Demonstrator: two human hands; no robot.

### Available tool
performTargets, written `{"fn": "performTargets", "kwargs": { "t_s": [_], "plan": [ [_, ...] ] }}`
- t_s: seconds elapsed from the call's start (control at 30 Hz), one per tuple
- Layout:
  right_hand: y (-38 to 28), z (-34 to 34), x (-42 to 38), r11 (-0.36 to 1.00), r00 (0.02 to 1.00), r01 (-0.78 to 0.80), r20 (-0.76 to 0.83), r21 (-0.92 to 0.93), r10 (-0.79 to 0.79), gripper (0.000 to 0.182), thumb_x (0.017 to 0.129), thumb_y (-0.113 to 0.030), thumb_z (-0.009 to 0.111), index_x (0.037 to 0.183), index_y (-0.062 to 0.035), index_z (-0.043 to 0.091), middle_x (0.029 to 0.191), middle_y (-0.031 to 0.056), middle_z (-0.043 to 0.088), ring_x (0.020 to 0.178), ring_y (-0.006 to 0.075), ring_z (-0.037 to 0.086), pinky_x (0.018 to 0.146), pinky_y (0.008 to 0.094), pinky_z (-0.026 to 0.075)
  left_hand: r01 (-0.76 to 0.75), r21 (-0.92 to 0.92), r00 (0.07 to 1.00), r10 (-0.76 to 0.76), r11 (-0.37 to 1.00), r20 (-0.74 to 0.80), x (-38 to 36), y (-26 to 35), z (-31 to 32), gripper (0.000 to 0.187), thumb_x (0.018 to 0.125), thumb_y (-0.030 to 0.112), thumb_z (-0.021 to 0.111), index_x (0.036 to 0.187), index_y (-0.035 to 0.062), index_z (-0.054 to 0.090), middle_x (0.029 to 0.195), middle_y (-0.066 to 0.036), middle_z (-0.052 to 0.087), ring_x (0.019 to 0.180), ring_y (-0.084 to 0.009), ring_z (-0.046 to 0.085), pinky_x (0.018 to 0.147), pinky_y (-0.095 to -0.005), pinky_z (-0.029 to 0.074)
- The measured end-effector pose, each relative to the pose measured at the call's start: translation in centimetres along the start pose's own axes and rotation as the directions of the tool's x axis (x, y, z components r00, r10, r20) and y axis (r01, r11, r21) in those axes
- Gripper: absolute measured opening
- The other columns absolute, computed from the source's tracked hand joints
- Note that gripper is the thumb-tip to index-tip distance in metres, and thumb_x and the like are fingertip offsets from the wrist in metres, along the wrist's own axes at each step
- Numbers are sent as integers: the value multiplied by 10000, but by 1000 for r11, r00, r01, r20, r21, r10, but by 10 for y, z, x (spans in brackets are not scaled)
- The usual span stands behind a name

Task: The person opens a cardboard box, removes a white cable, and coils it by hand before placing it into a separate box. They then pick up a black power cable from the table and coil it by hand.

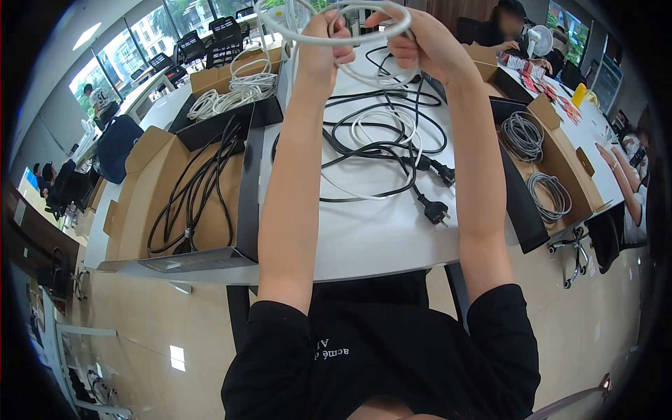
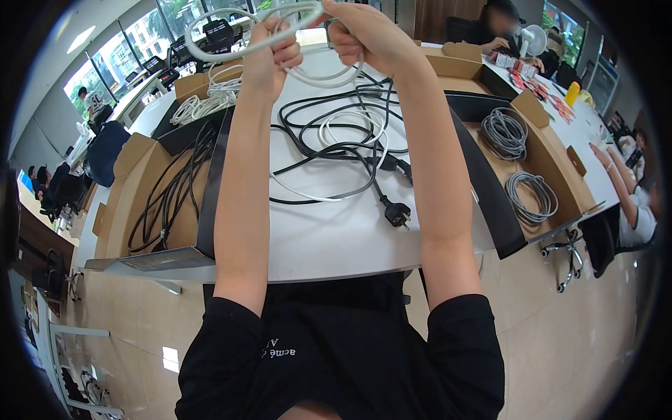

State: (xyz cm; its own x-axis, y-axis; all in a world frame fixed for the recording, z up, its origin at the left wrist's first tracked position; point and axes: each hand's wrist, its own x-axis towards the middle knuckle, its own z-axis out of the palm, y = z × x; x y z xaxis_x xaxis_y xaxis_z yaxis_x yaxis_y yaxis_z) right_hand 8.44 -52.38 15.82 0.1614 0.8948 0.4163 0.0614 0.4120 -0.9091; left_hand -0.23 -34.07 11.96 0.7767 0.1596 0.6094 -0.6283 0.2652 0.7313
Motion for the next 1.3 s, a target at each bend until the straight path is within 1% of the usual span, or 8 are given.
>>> {"fn": "performTargets", "kwargs": {
  "t_s": [0.1, 0.2, 0.33, 0.43, 0.5, 0.9, 1.1, 1.3],
  "plan": [
    [9, -8, 9, 797, 956, 242, -4, -553, -293, 310, 935, -285, 411, 914, -17, 564, 610, -27, 453, 536, 64, 423, 489, 194, 351, -4, 541, 903, 235, 841, -359, -18, 4, 42, 290, 889, 281, 401, 702, 64, 447, 531, 34, 347, 445, -91, 329, 406, -256, 243],
    [-1, -5, 6, 775, 915, 162, -201, -610, -349, 333, 933, -296, 418, 964, -3, 574, 749, -8, 529, 694, 70, 484, 602, 196, 398, 70, 958, 854, 479, 278, -202, -19, 4, 31, 400, 864, 324, 451, 682, -25, 520, 549, -114, 524, 497, -219, 467, 556, -384, 403],
    [-11, 7, -3, 757, 860, 472, 45, -452, -509, 386, 928, -331, 429, 1061, 10, 551, 859, 12, 558, 805, 75, 508, 713, 226, 426, 250, 962, 902, 334, 109, -272, -23, 4, 37, 385, 827, 318, 487, 734, -46, 571, 635, -191, 564, 601, -327, 554, 614, -388, 428],
    [-20, 35, -19, 454, 865, 407, 175, -793, -470, 396, 854, -282, 553, 1124, 5, 525, 936, 90, 594, 880, 184, 552, 783, 273, 429, 7, 996, 931, 363, 86, -38, -20, -14, 17, 411, 822, 346, 501, 772, -53, 590, 663, -209, 578, 656, -330, 587, 635, -391, 437],
    [-21, 44, -22, 96, 842, 360, 278, -928, -462, 453, 771, -206, 631, 1161, -11, 510, 974, 150, 591, 880, 248, 570, 784, 300, 441, 187, 980, 945, 260, 71, -199, -23, -5, 32, 434, 818, 360, 511, 768, -64, 587, 665, -215, 578, 657, -334, 583, 638, -397, 437],
    [-16, 17, -9, 569, 847, 208, -145, -795, -511, 277, 781, -121, 626, 1010, 33, 595, 814, 136, 635, 704, 168, 575, 643, 280, 461, 148, 931, 916, 309, 333, -256, -17, 7, 12, 520, 868, 455, 450, 803, -50, 562, 634, -88, 528, 624, -191, 522, 620, -317, 424],
    [-20, 33, -14, 75, 685, 340, 192, -938, -702, 442, 736, -267, 684, 1054, 21, 577, 966, 164, 606, 863, 230, 585, 756, 321, 453, 201, 977, 895, 393, 71, -212, -24, 11, 23, 505, 881, 435, 419, 882, -46, 574, 745, -189, 591, 726, -321, 572, 706, -385, 438],
    [-15, 28, -9, 99, 738, 391, 247, -915, -628, 460, 746, -310, 667, 1056, 17, 578, 1006, 173, 595, 927, 252, 576, 792, 320, 445, 142, 990, 937, 322, 6, -136, -26, 7, 48, 421, 856, 390, 500, 891, -23, 579, 737, -147, 595, 719, -276, 591, 676, -349, 450]
  ]
}}
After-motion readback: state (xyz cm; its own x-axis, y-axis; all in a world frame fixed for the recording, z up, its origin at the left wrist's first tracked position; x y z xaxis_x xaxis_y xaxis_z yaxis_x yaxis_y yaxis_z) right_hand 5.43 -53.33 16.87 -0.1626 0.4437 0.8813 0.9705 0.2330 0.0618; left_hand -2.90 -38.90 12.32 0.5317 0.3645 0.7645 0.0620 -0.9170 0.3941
